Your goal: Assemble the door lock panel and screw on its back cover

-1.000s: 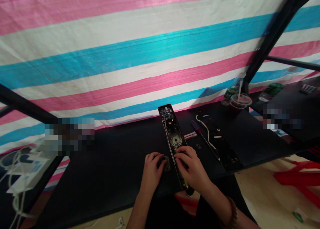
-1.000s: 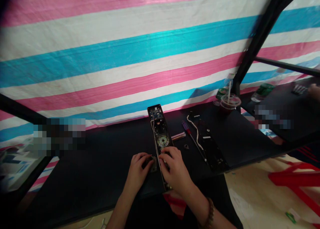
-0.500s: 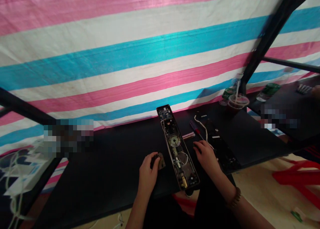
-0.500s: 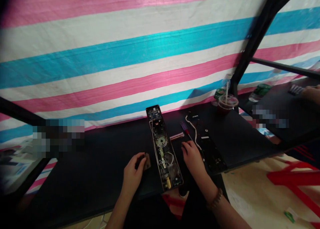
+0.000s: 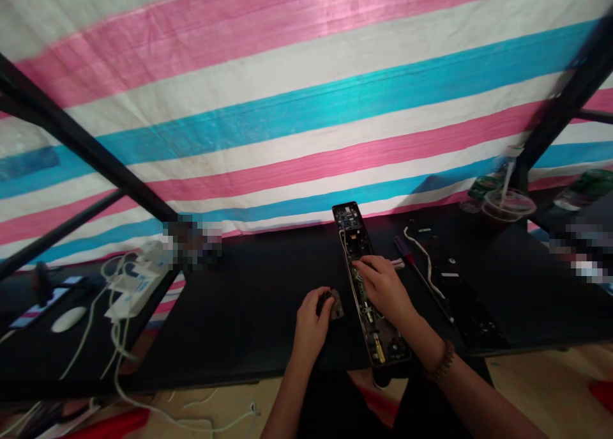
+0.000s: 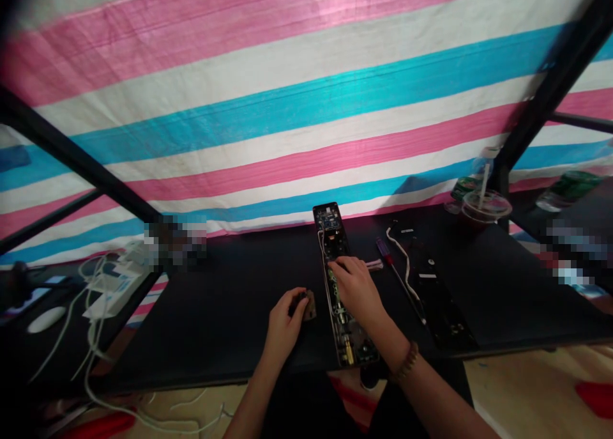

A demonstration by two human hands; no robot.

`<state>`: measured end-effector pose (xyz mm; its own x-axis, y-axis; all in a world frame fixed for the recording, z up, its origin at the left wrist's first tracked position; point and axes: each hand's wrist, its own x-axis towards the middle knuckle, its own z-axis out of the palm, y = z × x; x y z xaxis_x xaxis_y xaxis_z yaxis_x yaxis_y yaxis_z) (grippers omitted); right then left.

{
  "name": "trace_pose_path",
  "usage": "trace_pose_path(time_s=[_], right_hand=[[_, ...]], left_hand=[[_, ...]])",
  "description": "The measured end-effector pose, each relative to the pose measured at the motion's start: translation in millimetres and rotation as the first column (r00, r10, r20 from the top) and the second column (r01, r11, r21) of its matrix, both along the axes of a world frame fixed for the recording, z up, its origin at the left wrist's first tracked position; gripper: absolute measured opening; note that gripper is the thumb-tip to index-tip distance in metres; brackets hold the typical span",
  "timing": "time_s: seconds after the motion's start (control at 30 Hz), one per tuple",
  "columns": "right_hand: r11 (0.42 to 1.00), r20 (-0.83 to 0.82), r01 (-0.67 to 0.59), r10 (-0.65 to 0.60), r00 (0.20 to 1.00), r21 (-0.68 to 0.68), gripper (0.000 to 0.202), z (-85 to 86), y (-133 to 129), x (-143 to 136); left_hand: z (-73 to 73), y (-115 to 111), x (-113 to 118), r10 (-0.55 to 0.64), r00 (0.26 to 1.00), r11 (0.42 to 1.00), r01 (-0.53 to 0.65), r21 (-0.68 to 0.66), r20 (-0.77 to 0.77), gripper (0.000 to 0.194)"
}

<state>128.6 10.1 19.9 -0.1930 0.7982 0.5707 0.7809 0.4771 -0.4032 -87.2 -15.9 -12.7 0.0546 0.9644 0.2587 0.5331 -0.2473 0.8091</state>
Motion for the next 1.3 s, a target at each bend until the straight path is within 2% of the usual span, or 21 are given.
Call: trace_pose_path(time_s=[0.1, 0.3, 0.57, 0.73, 0.97, 1.13, 1.3], right_hand=[[1.0, -0.04, 0.006, -0.005, 0.999, 0.022, 0.031, -5.5, 1.1, 4.1], [0.998, -0.072, -0.057, 0.055, 0.996, -0.022, 0.026, -0.5, 2.0, 8.5], [1.0, -0.102, 0.002, -0.001, 0.995, 0.015, 0.025, -3.9, -0.2, 4.2], [1.0, -0.047, -0.005, 0.004, 0.999, -0.019, 0.02, 1.0, 1.7, 4.5], [0.999, -0.033, 0.046, -0.047, 0.998, -0.024, 0.02, 6.0, 3.0, 0.5], [0.999, -0.009, -0.035, 0.035, 0.999, 0.019, 0.021, 0.3, 3.8, 9.7], [0.997, 0.028, -0.079, 0.079, 0.996, -0.021, 0.027, 2.9, 2.8, 15.1]], left_hand=[[-1.2, -0.4, -0.5, 0.005, 1.0, 1.0, -0.005, 0.006, 0.005, 0.023], [-1.2, 0.3, 1.3, -0.017, 1.0, 1.0, 0.017, 0.006, 0.014, 0.022], [3.0, -2.3, 2.7, -0.023, 1.0, 1.0, 0.023, 0.01, 0.0, 0.022], [2.4, -1.7, 3.3, -0.02, 1.0, 1.0, 0.02, 0.005, 0.0, 0.022], [0.2, -1.7, 2.0, -0.025, 1.0, 1.0, 0.025, 0.006, -0.003, 0.024], [1.8, -2.5, 1.7, -0.019, 1.0, 1.0, 0.019, 0.011, -0.004, 0.024], [5.0, -2.0, 3.2, -0.023, 1.0, 1.0, 0.023, 0.008, 0.004, 0.022]])
